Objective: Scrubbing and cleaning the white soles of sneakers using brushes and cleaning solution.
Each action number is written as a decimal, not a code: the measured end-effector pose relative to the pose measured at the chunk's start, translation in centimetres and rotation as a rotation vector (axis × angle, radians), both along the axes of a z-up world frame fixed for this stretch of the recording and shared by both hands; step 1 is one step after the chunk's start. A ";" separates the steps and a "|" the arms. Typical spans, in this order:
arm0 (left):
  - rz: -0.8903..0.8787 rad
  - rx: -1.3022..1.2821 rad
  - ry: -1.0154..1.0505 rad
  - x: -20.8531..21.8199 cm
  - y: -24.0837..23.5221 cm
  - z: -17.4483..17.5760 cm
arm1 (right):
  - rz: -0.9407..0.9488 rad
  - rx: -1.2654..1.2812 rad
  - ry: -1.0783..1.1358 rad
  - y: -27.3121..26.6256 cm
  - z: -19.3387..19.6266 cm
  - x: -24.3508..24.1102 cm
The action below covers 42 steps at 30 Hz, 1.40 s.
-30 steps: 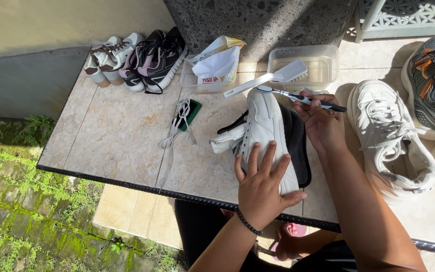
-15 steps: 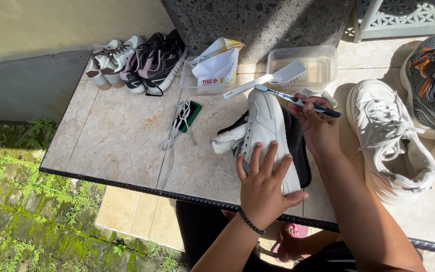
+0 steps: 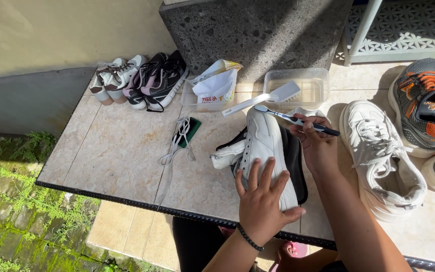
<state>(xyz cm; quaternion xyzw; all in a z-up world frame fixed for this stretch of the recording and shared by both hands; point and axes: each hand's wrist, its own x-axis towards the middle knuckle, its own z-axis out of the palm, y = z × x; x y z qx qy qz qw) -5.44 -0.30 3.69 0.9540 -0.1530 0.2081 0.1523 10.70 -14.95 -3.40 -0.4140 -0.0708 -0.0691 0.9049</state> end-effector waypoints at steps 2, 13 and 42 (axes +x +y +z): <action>0.001 0.000 -0.009 0.1 0.0 0.0 | -0.010 0.019 0.008 -1.6 -0.1 -0.3; -0.003 0.032 0.000 0.2 -0.1 -0.3 | 0.007 -0.169 -0.001 -0.3 1.3 -0.6; -0.041 0.014 0.056 0.6 -0.6 -0.8 | -0.166 -0.122 0.034 -1.5 1.3 -1.2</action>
